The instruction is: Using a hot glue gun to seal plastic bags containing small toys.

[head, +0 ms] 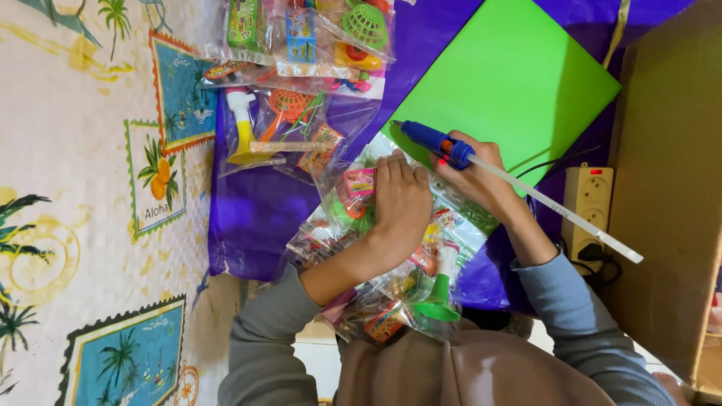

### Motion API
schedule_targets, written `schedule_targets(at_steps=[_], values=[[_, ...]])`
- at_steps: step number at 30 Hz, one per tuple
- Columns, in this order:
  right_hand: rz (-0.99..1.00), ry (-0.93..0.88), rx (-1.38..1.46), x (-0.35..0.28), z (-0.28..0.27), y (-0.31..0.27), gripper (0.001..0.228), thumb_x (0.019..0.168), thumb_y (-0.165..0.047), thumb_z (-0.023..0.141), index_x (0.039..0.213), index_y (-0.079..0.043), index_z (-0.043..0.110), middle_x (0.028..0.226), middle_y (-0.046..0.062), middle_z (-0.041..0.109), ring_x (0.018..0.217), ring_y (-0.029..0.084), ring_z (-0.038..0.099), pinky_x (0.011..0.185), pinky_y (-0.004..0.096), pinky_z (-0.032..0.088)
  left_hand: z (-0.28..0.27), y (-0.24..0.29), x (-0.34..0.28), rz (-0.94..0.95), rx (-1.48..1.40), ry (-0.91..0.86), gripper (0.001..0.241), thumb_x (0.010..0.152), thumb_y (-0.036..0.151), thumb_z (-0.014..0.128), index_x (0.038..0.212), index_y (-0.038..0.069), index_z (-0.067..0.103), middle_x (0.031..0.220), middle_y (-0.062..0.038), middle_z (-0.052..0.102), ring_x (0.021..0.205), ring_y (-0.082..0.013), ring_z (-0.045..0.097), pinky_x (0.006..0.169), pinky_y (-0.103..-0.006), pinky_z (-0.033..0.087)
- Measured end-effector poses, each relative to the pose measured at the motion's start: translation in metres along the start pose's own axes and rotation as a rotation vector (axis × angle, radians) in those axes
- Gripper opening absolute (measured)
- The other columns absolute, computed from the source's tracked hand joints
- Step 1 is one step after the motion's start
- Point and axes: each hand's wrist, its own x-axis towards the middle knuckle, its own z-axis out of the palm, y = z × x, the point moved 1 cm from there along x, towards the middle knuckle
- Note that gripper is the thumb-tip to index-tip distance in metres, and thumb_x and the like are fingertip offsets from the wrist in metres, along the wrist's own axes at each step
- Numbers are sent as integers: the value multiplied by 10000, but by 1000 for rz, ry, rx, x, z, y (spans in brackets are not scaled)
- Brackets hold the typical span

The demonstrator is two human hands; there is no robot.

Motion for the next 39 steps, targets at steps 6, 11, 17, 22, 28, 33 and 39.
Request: schedule_targets(at_steps=[6,11,17,22,28,33,39], values=[[-5,10,-8,-1,0,-5,178,851,-170,785,878,-137,612,640,82,567,596,189,507,589,328,439,-2,-1,-3,3,-39,75,172,914,69,584,973,-13,723,1047,-337,698,1084,-482,635,1039,-593,353],[-17,8,-37,0,1,-5,186,856,-177,796,897,-133,620,648,105,578,586,214,515,587,342,448,-1,-1,-3,3,-50,98,166,918,61,578,956,-11,723,1027,-327,703,1067,-474,644,1033,-591,362],[-14,9,-35,0,1,-4,200,855,-176,798,894,-125,609,649,114,572,589,221,518,587,347,450,-8,-2,-3,-1,-68,142,159,906,51,574,930,-24,713,1000,-334,698,1037,-478,647,1019,-587,373],[-19,8,-37,0,2,-5,221,860,-195,811,882,-137,599,644,98,568,592,205,519,586,332,451,-13,-2,-2,6,-69,181,165,906,35,558,915,-31,709,974,-336,694,1011,-483,649,1010,-593,383],[-11,6,-24,2,-1,-24,230,868,-208,820,890,-123,607,638,104,577,580,218,517,579,348,447,-20,-2,-2,-1,-83,231,161,895,31,561,905,-43,704,960,-340,687,1002,-489,646,1005,-595,391],[29,-23,-26,1,0,-3,220,859,-200,825,912,-125,625,655,122,609,578,225,530,568,346,456,-4,0,-2,-3,-62,172,161,897,31,567,927,-37,710,988,-339,693,1029,-485,644,1022,-595,377],[40,-10,-45,-2,-5,-7,213,845,-177,826,921,-117,636,669,145,624,581,244,546,574,360,459,-6,0,-1,-8,-50,153,153,901,32,573,919,-29,713,981,-333,695,1033,-480,646,1031,-595,373]])
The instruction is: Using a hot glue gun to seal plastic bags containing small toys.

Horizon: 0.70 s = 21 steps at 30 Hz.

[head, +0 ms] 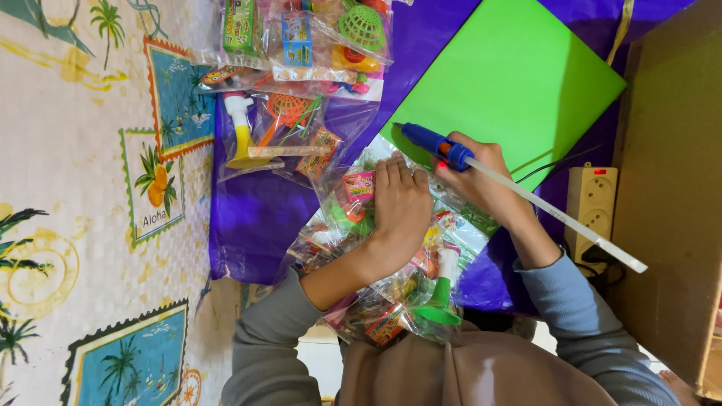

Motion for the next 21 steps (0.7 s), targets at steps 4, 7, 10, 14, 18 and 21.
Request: schedule_targets(at_steps=[4,7,10,14,18,21], values=[[-4,2,13,5,4,7,216,855,-238,844,912,-172,646,665,79,629,585,205,562,570,322,454,3,0,0,8,25,26,169,910,26,554,906,-29,715,961,-328,695,1013,-475,647,1019,-593,378],[-43,-8,-3,8,6,9,234,847,-221,852,931,-144,647,678,121,636,586,249,581,576,347,468,-7,2,2,15,22,46,166,904,12,553,898,-33,713,947,-328,691,997,-478,646,1012,-600,383],[-37,-18,3,10,7,2,251,842,-239,856,935,-139,646,684,129,641,590,264,592,571,364,469,-3,2,1,6,-8,67,170,889,33,552,891,-39,706,932,-326,685,988,-482,643,1003,-593,384],[-28,-29,15,10,8,0,199,875,-155,770,933,-50,612,674,212,612,580,334,556,578,402,454,1,2,1,10,0,83,175,886,26,541,885,-42,702,917,-319,681,978,-479,639,998,-592,385],[23,-31,-33,8,12,17,258,836,-273,850,920,-165,631,661,113,635,565,280,585,554,371,467,7,2,0,5,20,79,184,887,26,533,883,-39,705,918,-315,686,982,-473,640,1007,-591,386],[23,-31,-54,8,13,20,270,832,-265,849,913,-149,619,660,134,630,566,291,594,549,381,467,0,3,2,0,29,68,183,880,48,541,889,-32,705,940,-316,692,992,-471,639,1008,-589,383]])
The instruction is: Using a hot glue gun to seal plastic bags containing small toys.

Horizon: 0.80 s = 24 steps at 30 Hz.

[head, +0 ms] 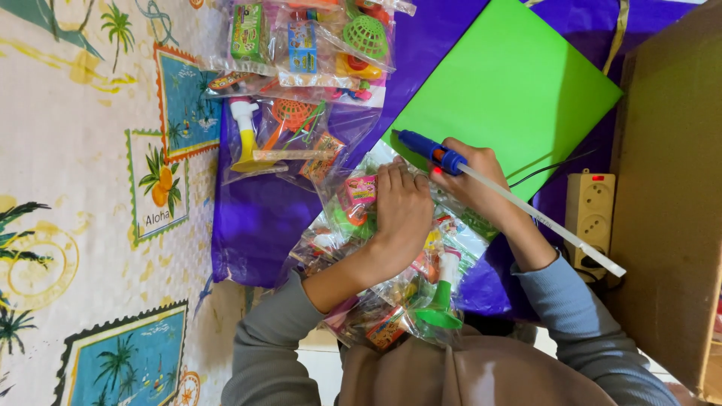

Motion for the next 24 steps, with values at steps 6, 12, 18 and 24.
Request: schedule_targets(at_steps=[6,12,18,24], values=[[-34,4,-9,2,-13,-36,203,905,-144,712,909,-1,567,686,293,613,589,464,581,578,465,481,17,-2,-5,8,11,-72,165,871,91,607,917,-26,714,956,-315,698,1006,-469,639,1016,-596,368],[54,-39,-200,2,6,18,340,800,-357,844,981,-190,611,754,116,690,734,380,694,636,494,529,16,-2,-4,8,21,-73,162,876,94,624,919,-30,718,960,-317,700,1003,-471,650,1019,-593,377],[81,-66,-284,1,5,21,349,784,-344,834,1023,-229,608,791,80,707,788,384,708,687,502,558,17,-2,-5,12,5,-52,166,870,81,604,926,-38,705,966,-330,687,1008,-482,632,1026,-584,364],[53,-50,-316,2,7,24,362,746,-306,841,1007,-227,604,778,72,703,774,387,709,675,509,558,13,-1,-5,9,12,-51,164,867,88,606,922,-27,707,967,-322,691,1001,-468,633,1029,-588,362]])
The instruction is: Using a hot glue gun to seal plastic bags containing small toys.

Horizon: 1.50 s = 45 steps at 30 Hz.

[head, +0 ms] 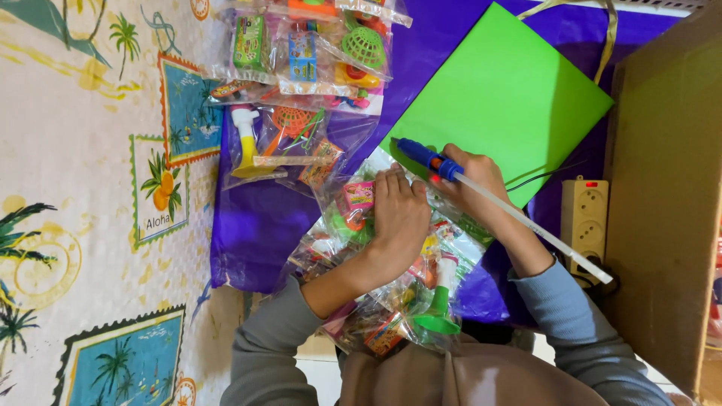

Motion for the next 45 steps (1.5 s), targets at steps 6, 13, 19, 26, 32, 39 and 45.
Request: schedule_targets(at_steps=[6,13,19,26,32,39,45], values=[[9,-9,34,-6,-12,-11,332,766,-265,811,1006,-169,602,783,152,706,811,464,693,684,580,540,-7,0,2,1,-6,-8,174,877,74,576,926,-35,702,962,-331,686,1008,-481,624,1030,-595,351],[17,-17,16,-8,-17,-16,320,791,-285,804,1009,-162,606,783,158,710,813,476,692,700,576,540,-1,0,1,2,-10,-17,178,876,61,567,932,-33,708,962,-326,691,1010,-478,628,1027,-594,356],[28,-39,8,-8,-18,-15,305,783,-255,802,1000,-156,611,772,184,709,819,504,689,717,587,537,-10,0,1,-2,4,-20,186,880,79,566,931,-28,709,977,-328,693,1008,-473,630,1028,-589,357],[30,-18,7,-7,-16,-11,304,798,-297,795,1004,-164,616,772,194,705,810,512,685,706,588,531,-9,-1,2,5,-18,20,184,873,68,568,927,-42,705,983,-353,683,1010,-493,626,1028,-607,358],[44,-25,40,-11,-19,-12,291,795,-279,800,974,-163,602,749,181,698,792,490,689,698,550,533,-15,1,1,-2,-11,-16,196,883,95,578,947,-41,705,1020,-354,687,1035,-485,625,1041,-590,354],[68,-28,172,-9,-26,-12,304,817,-356,810,932,-160,607,756,180,692,778,474,678,684,540,510,0,0,-3,19,11,-53,251,841,187,690,968,-30,698,1048,-370,680,1047,-484,625,1054,-603,349],[218,-152,212,-9,-51,-18,311,851,-361,763,927,-65,707,785,216,719,791,412,698,722,522,525,-10,-3,0,10,-77,-3,192,887,109,593,955,-39,695,1076,-349,683,1043,-474,627,998,-571,371]])
